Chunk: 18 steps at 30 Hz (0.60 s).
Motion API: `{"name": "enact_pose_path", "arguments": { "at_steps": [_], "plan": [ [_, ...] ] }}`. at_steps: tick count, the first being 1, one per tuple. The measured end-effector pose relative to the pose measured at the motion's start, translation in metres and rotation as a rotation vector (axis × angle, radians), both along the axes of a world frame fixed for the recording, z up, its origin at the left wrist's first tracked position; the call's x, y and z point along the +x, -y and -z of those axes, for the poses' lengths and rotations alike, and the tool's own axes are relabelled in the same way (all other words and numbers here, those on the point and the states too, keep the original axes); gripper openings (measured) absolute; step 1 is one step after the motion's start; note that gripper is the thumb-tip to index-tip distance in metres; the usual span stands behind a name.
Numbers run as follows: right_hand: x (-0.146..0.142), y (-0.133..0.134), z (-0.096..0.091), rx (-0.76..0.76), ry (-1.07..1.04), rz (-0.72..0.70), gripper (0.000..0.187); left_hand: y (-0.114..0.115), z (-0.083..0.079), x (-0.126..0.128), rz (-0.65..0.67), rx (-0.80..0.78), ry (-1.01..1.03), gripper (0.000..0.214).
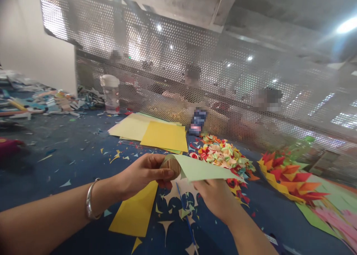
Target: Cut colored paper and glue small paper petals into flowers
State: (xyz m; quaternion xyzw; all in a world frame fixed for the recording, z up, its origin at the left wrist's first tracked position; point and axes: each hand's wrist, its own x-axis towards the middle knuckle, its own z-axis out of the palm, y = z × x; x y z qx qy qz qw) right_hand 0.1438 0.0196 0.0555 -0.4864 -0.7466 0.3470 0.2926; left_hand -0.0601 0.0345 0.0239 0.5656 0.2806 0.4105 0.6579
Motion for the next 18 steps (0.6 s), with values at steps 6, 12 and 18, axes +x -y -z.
{"name": "enact_pose_path", "arguments": {
  "at_steps": [6, 12, 18],
  "plan": [
    [-0.001, 0.002, -0.01, 0.031, 0.165, 0.021, 0.038, -0.001, 0.003, 0.002, -0.102, -0.083, 0.042, 0.023],
    [-0.002, 0.003, -0.014, 0.049, 0.143, 0.024, 0.041, 0.0, 0.002, 0.0, -0.053, -0.171, -0.038, 0.02],
    [0.0, -0.002, -0.007, 0.025, 0.103, 0.072, 0.04, 0.004, 0.0, -0.002, 0.186, -0.116, -0.095, 0.015]
  ]
}}
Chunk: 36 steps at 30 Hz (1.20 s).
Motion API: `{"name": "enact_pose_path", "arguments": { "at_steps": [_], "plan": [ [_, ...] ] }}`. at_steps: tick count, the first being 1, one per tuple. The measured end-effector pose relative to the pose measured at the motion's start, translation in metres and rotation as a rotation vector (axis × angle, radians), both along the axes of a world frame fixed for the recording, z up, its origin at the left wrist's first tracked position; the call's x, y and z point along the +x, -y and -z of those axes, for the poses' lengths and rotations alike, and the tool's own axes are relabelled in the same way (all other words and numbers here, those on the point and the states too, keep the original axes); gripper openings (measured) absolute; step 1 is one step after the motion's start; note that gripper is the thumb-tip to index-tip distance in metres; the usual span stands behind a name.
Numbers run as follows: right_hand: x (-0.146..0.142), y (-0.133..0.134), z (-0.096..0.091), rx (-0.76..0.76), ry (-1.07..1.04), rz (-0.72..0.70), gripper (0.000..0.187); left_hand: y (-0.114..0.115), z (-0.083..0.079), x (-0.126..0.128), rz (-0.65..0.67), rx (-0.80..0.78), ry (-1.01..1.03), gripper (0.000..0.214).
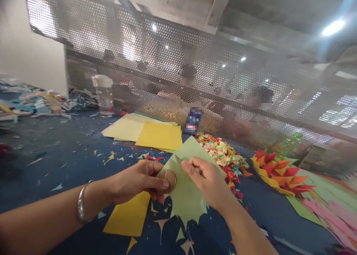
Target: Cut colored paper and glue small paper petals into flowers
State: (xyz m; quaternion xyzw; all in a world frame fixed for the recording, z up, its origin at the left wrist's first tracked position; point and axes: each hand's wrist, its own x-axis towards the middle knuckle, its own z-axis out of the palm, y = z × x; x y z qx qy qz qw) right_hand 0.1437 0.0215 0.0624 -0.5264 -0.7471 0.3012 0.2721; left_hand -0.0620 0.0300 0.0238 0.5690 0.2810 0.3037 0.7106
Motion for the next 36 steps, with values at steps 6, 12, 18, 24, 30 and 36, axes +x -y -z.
{"name": "enact_pose_path", "arguments": {
  "at_steps": [6, 12, 18, 24, 30, 36],
  "plan": [
    [-0.002, 0.005, -0.01, -0.093, -0.035, -0.058, 0.038, -0.005, -0.003, -0.004, -0.097, 0.03, 0.076, 0.022],
    [0.0, 0.006, -0.008, -0.111, -0.106, -0.059, 0.039, -0.007, -0.003, -0.004, -0.147, 0.049, 0.159, 0.025],
    [0.002, 0.005, -0.006, -0.142, -0.118, -0.073, 0.039, -0.007, -0.004, -0.004, -0.144, 0.03, 0.197, 0.022],
    [-0.001, 0.006, -0.003, -0.128, -0.126, -0.051, 0.041, -0.007, -0.003, -0.003, -0.155, 0.043, 0.202, 0.021],
    [-0.004, 0.008, -0.004, -0.14, -0.135, -0.051, 0.041, -0.007, 0.006, -0.002, -0.092, 0.056, 0.146, 0.023],
    [-0.004, 0.009, -0.004, -0.119, -0.113, -0.087, 0.038, -0.004, 0.002, 0.001, -0.086, 0.043, 0.07, 0.02]
  ]
}}
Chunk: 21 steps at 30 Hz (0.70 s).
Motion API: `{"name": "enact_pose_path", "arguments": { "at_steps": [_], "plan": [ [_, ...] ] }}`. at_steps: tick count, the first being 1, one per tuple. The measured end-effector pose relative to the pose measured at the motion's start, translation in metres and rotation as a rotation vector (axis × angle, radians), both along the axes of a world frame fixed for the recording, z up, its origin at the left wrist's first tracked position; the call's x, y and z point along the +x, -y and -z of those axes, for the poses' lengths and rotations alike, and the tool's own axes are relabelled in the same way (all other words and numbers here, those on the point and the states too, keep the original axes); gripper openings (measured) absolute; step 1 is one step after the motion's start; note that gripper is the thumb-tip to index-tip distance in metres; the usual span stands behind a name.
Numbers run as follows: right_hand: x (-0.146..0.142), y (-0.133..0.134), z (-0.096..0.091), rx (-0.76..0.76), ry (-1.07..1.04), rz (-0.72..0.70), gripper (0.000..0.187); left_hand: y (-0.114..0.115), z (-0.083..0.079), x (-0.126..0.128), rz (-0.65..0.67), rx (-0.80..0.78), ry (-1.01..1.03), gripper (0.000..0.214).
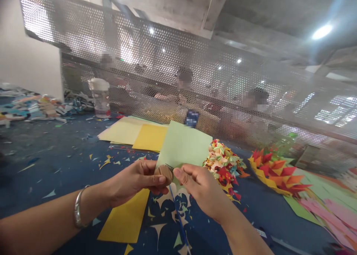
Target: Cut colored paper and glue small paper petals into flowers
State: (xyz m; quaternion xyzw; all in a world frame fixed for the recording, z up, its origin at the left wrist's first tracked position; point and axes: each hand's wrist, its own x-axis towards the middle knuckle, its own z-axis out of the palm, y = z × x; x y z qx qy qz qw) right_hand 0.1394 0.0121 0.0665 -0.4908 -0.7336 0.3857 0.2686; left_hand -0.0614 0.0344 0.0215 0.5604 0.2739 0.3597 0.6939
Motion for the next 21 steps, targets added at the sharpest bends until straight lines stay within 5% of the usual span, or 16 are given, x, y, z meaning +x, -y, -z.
{"name": "enact_pose_path", "arguments": {
  "at_steps": [21],
  "plan": [
    [0.0039, -0.005, 0.0038, 0.152, 0.138, -0.034, 0.041, -0.0006, 0.0019, 0.0005, 0.014, 0.106, 0.02, 0.023]
  ]
}}
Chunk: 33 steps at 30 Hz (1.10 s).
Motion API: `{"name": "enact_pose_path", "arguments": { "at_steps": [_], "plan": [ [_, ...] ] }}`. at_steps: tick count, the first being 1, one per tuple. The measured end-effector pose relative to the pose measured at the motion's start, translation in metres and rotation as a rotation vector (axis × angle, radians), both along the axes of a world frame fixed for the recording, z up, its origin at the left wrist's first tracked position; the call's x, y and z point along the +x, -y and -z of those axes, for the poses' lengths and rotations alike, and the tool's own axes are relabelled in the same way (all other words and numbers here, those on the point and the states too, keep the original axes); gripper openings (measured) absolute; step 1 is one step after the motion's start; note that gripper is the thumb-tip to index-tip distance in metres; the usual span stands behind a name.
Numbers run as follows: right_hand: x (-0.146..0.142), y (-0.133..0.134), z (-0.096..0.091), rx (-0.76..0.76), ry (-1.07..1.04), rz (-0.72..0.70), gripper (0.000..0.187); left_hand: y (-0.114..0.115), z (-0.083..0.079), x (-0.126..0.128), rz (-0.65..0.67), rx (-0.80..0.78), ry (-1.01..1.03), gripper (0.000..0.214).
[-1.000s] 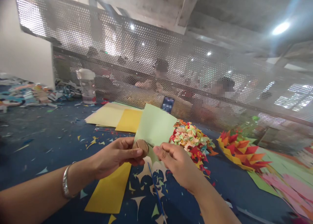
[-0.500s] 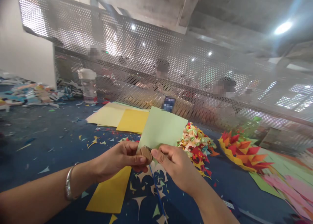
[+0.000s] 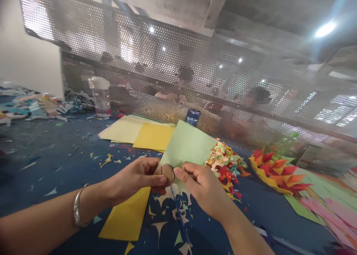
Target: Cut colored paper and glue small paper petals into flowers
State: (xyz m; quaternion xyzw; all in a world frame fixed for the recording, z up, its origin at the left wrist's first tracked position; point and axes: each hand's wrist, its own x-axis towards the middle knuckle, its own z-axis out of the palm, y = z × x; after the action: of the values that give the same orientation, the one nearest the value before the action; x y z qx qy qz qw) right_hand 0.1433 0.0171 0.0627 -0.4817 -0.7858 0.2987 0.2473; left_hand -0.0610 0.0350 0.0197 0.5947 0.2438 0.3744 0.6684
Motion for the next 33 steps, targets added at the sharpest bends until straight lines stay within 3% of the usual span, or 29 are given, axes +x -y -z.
{"name": "enact_pose_path", "arguments": {
  "at_steps": [12, 28, 33],
  "plan": [
    [0.0018, -0.0014, -0.0007, 0.017, -0.017, 0.013, 0.041, -0.0025, -0.0011, -0.0017, -0.096, 0.002, 0.01, 0.017],
    [0.0035, -0.0017, 0.0016, 0.044, -0.002, -0.007, 0.038, -0.002, -0.0046, -0.0036, -0.026, -0.005, 0.106, 0.022],
    [0.0023, -0.0018, 0.0008, 0.065, 0.01, -0.009, 0.038, -0.0026, -0.0009, -0.0032, -0.066, -0.011, 0.08, 0.015]
  ]
}}
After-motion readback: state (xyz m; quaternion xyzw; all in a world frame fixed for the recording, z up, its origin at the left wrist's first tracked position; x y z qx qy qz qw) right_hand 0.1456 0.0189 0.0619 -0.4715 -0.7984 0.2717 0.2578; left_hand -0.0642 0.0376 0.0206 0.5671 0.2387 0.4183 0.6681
